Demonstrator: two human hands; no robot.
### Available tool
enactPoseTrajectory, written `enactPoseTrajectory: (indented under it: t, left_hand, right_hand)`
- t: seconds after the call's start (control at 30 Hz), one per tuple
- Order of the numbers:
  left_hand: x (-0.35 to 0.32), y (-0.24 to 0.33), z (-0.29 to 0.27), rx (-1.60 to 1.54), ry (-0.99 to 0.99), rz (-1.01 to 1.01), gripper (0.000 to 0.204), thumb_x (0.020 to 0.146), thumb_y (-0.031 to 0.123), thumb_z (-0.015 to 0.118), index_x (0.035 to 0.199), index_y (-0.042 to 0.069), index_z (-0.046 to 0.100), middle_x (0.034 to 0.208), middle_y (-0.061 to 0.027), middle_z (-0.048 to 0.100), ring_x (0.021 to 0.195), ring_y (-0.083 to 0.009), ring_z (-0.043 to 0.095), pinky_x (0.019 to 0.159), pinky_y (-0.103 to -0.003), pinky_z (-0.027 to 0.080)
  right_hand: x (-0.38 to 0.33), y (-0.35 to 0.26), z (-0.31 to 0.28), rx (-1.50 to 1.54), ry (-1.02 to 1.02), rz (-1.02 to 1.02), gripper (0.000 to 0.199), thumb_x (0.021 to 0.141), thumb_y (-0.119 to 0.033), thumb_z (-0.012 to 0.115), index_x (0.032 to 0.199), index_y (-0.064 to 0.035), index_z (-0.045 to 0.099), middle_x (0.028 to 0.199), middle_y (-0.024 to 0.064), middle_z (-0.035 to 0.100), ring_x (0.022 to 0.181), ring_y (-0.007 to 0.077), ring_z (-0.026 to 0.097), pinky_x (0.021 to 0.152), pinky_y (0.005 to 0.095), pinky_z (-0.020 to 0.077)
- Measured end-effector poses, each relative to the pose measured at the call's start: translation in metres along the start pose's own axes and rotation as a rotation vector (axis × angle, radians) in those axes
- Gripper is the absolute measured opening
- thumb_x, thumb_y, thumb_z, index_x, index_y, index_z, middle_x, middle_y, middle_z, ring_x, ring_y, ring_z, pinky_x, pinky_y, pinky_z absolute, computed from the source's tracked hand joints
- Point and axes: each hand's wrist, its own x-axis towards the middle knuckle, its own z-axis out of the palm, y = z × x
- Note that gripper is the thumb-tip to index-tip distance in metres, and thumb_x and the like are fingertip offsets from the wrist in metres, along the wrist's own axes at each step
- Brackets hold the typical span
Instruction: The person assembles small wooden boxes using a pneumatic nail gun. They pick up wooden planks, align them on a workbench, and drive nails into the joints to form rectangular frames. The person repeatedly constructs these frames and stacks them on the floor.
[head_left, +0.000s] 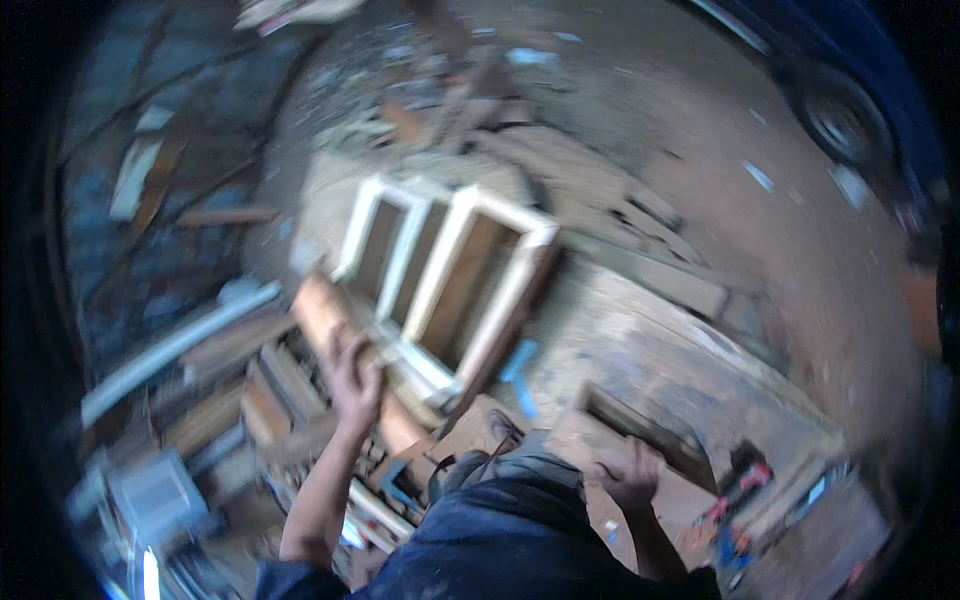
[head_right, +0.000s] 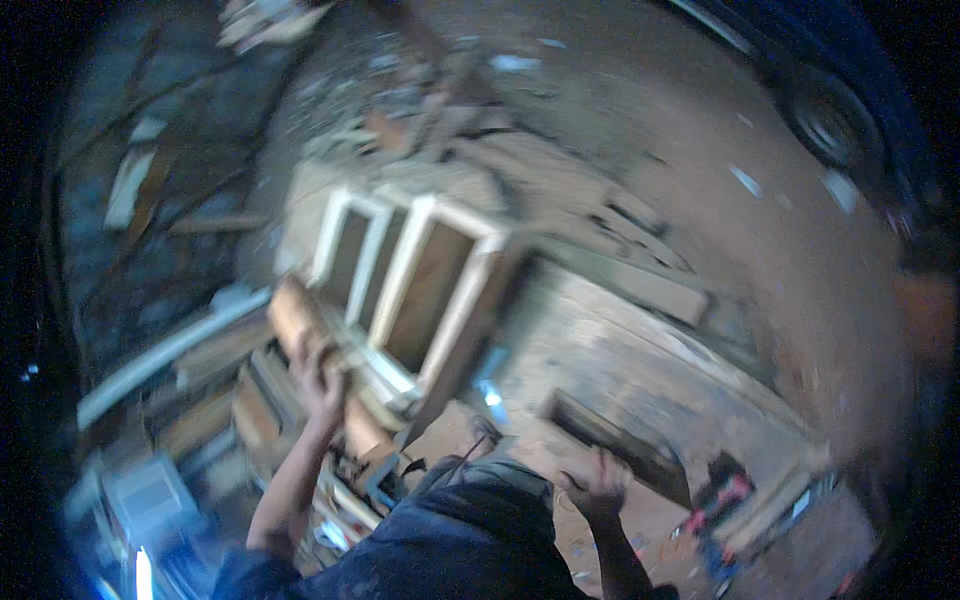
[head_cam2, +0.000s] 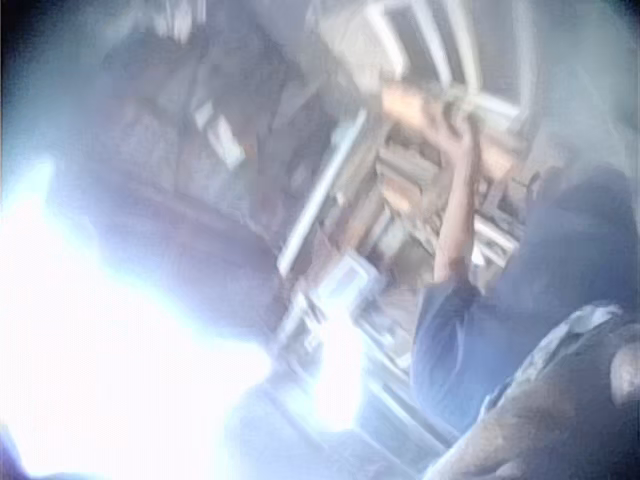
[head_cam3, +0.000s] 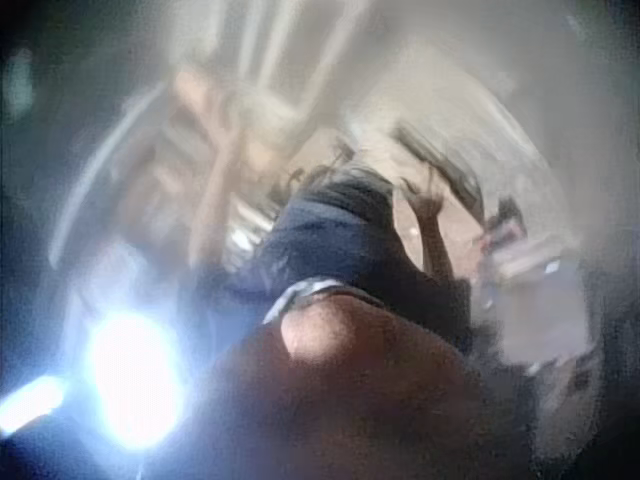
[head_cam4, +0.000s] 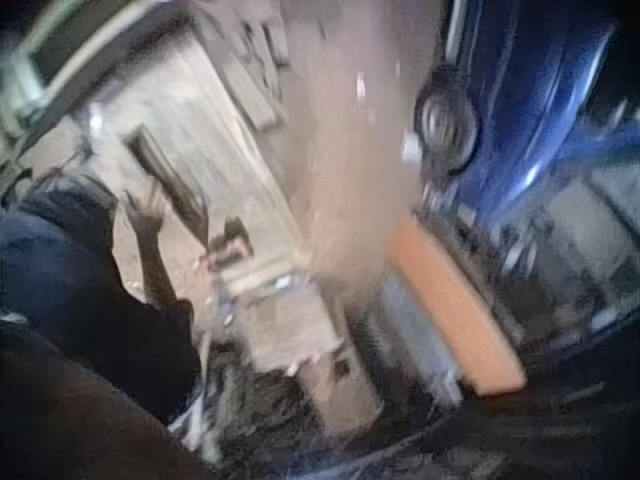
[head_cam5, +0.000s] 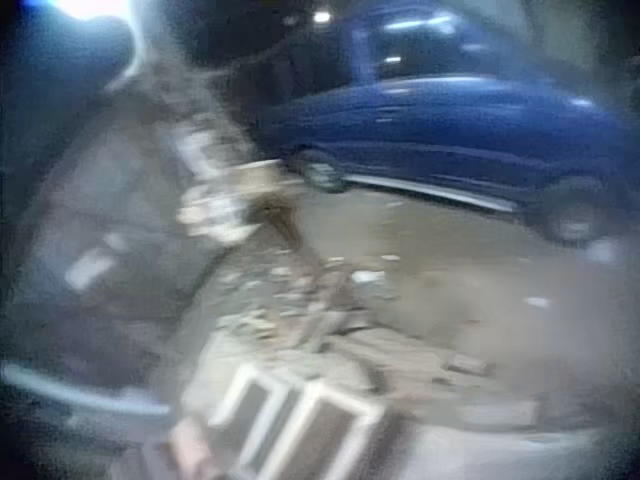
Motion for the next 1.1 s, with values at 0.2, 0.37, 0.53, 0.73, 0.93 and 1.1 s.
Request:
enactPoseTrajectory:
  t: [0.2, 0.37, 0.53, 0.73, 0.93, 1.1]
  left_hand:
    - [-0.039, -0.036, -0.001, -0.148, 0.089, -0.041, 0.043, 0.094, 0.030, 0.061, 0.131, 0.008, 0.062, 0.152, -0.0274, 0.040, 0.143, -0.0471, 0.034, 0.120, -0.054, 0.028]
    - [-0.156, -0.072, -0.004, -0.170, 0.146, 0.143, 0.054, 0.101, 0.035, 0.055, 0.148, 0.009, 0.047, 0.156, -0.0257, 0.036, 0.144, -0.0438, 0.036, 0.117, -0.060, 0.031]
    - [-0.287, -0.177, 0.006, -0.685, -0.156, -0.148, 0.051, 0.102, 0.039, 0.054, 0.141, 0.006, 0.054, 0.141, -0.0206, 0.056, 0.129, -0.0400, 0.054, 0.106, -0.050, 0.044]
    - [-0.497, -0.353, 0.036, -0.620, -0.173, -0.749, 0.053, 0.098, 0.048, 0.052, 0.132, 0.009, 0.063, 0.127, -0.0208, 0.066, 0.118, -0.0396, 0.062, 0.100, -0.049, 0.050]
    - [-0.611, -0.497, 0.024, -0.496, 0.121, -0.976, 0.050, 0.097, 0.046, 0.055, 0.127, 0.007, 0.065, 0.122, -0.0206, 0.068, 0.112, -0.0404, 0.065, 0.097, -0.049, 0.051]
    - [-0.649, -0.535, -0.001, -0.686, 0.330, -1.218, 0.048, 0.097, 0.045, 0.057, 0.123, 0.005, 0.066, 0.118, -0.0217, 0.069, 0.107, -0.0403, 0.066, 0.092, -0.048, 0.052]
  right_hand:
    - [-0.018, -0.003, 0.015, -0.030, -0.008, 0.039, 0.091, 0.079, -0.044, 0.080, 0.151, -0.0026, 0.043, 0.142, 0.0251, 0.054, 0.132, 0.0447, 0.048, 0.112, 0.0568, 0.0352]
    - [-0.012, -0.009, 0.006, -0.169, 0.077, -0.140, 0.071, 0.086, -0.033, 0.076, 0.144, -0.0032, 0.050, 0.139, 0.0241, 0.056, 0.130, 0.0409, 0.050, 0.111, 0.0495, 0.0377]
    - [-0.016, -0.092, 0.043, -0.123, 0.341, -0.292, 0.049, 0.088, -0.028, 0.075, 0.125, -0.0010, 0.058, 0.119, 0.0219, 0.062, 0.110, 0.0343, 0.057, 0.098, 0.0435, 0.0440]
    - [-0.033, -0.240, 0.145, -0.046, -0.079, -0.465, 0.027, 0.090, -0.023, 0.074, 0.096, 0.0021, 0.065, 0.086, 0.0175, 0.068, 0.078, 0.0252, 0.062, 0.078, 0.0359, 0.0512]
    - [-0.043, -0.341, 0.301, 0.328, -0.576, -0.600, 0.023, 0.095, -0.013, 0.070, 0.083, 0.0043, 0.064, 0.066, 0.0078, 0.061, 0.061, 0.0157, 0.057, 0.060, 0.0322, 0.0485]
    - [-0.040, -0.491, 0.303, 0.349, -0.789, -0.550, 0.016, 0.095, -0.005, 0.065, 0.082, -0.0007, 0.058, 0.067, 0.0049, 0.059, 0.061, 0.0128, 0.054, 0.055, 0.0305, 0.0450]
